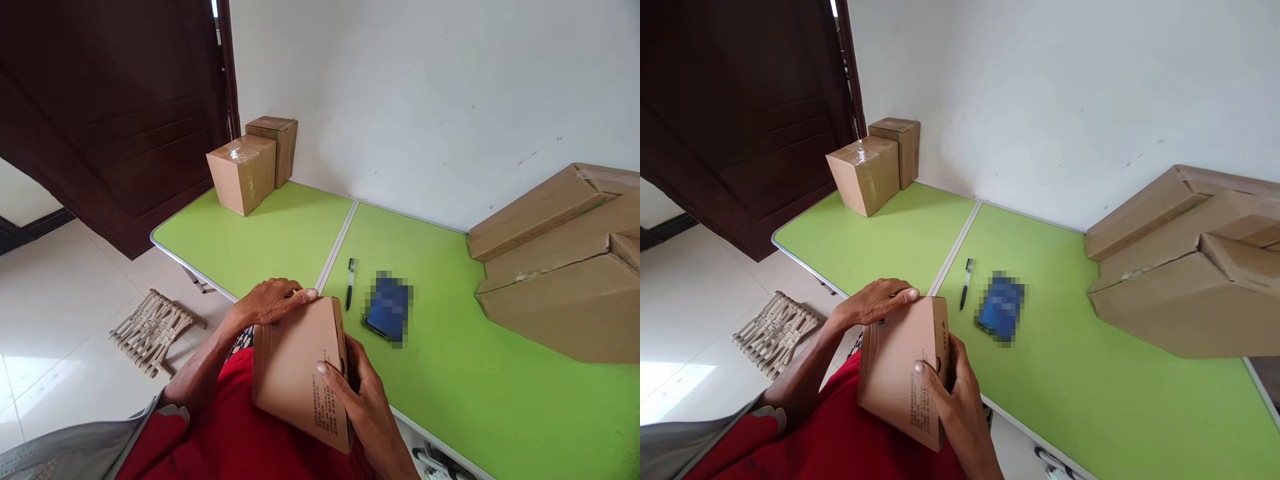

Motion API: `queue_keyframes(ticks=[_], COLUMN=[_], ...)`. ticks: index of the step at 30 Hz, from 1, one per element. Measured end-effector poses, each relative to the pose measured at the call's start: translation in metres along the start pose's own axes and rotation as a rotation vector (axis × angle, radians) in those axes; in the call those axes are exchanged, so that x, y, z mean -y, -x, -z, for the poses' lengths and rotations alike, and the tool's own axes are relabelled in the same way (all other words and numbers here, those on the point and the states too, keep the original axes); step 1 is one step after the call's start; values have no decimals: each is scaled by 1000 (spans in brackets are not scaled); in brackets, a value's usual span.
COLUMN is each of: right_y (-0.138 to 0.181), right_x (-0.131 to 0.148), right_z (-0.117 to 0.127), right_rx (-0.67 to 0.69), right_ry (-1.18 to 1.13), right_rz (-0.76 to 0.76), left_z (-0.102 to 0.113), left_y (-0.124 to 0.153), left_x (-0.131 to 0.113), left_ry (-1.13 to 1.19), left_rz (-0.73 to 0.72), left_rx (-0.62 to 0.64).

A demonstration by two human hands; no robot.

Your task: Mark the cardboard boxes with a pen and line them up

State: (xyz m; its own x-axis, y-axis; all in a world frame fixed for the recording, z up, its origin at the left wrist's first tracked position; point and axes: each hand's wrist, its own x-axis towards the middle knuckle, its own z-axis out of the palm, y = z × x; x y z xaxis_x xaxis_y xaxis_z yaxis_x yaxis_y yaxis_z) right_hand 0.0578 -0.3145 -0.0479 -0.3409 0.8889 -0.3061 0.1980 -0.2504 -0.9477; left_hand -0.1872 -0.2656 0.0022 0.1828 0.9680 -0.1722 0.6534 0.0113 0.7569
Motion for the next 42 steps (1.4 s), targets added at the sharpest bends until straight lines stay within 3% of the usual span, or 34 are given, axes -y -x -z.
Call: queue_keyframes(ticks=[7, 10, 14, 22, 30, 35, 40, 42], right_y=[3, 2, 4, 4, 2, 2, -24, -45], right_x=[-10, -14, -22, -30, -21, -19, 3, 15], right_z=[-4, -11, -13, -5, 10, 24, 45, 51], right_rx=[-29, -36, -44, -123, -66, -29, -243, -304], right_ry=[-457, -607, -624, -391, 110, 273, 506, 642], right_rz=[-101, -182, -254, -266, -145, -89, 138, 147], left_z=[14, 10, -3, -17, -19, -20, -21, -22], left_y=[4, 1, -2, 1, 2, 10, 10, 8], left_x=[38, 45, 47, 44, 46, 49, 51, 50], left_ry=[210, 381, 570, 607, 559, 625, 774, 770], left_rz=[-4, -52, -84, -57, -63, 30, 83, 85], left_rx=[17, 26, 18, 19, 9, 93, 148, 147])
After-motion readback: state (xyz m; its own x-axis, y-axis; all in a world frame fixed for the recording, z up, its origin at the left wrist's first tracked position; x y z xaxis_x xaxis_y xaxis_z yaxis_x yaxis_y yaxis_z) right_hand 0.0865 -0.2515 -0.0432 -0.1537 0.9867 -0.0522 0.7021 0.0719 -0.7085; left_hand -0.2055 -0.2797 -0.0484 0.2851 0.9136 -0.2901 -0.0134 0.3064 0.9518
